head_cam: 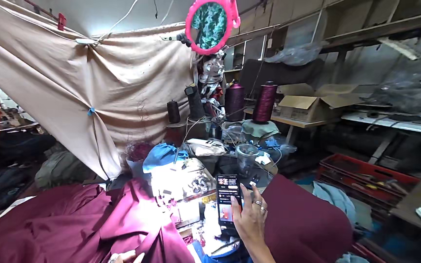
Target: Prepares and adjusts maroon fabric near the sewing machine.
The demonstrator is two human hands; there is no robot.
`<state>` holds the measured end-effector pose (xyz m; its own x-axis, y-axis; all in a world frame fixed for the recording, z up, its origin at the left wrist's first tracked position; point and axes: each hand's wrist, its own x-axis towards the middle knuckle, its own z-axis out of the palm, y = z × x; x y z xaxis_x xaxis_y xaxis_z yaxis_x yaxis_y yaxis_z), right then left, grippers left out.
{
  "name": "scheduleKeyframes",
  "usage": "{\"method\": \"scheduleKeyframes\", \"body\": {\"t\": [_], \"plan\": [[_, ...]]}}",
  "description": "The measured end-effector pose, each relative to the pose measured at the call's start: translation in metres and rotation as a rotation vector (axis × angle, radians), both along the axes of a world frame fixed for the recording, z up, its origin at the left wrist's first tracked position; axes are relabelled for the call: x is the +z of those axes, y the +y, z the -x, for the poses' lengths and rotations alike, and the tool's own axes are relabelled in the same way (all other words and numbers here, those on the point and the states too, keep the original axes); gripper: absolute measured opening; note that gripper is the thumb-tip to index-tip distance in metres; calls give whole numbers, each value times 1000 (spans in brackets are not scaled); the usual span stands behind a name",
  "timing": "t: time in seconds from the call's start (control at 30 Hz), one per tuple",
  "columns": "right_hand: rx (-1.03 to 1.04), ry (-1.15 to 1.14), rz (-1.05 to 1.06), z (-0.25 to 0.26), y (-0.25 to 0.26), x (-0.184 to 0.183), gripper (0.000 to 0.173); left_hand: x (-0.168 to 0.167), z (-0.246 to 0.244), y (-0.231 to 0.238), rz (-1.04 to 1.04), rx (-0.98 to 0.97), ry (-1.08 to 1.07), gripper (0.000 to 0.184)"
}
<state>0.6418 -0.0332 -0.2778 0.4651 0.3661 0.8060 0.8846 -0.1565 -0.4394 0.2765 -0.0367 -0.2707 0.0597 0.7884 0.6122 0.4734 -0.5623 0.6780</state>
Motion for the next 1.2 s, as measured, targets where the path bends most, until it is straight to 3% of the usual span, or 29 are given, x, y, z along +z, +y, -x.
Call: {"method": "scheduleKeyframes", "body": {"t": [0.07, 0.4, 0.53, 0.6, 0.7, 0.8, 0.87, 1.03, 1.2], "plan": [[-2, -31, 12, 1, 2, 0, 57, 13, -6, -6, 73, -17, -19, 20], [1, -80, 84, 2, 14, 2, 53, -7, 4, 2, -60, -51, -58, 18], [126, -31, -18, 17, 1, 12, 57, -7, 3, 4, -75, -70, -89, 13], [304, 85, -16, 40, -13, 16, 42, -3, 1, 2, -69, -83, -110, 13], [634, 313, 122, 82, -9, -5, 23, -2, -3, -1, -60, -116, -117, 11], [990, 710, 447, 104, 11, -24, 26, 3, -10, -4, -34, -126, -151, 9], [1173, 946, 549, 112, 23, -28, 24, 5, -13, -4, -28, -115, -168, 8], [1217, 1173, 493, 122, 31, -25, 7, 6, -16, 3, -97, -95, -174, 7], [1180, 1078, 392, 120, -3, -35, 8, 3, -24, -5, -183, -74, -63, 6]]}}
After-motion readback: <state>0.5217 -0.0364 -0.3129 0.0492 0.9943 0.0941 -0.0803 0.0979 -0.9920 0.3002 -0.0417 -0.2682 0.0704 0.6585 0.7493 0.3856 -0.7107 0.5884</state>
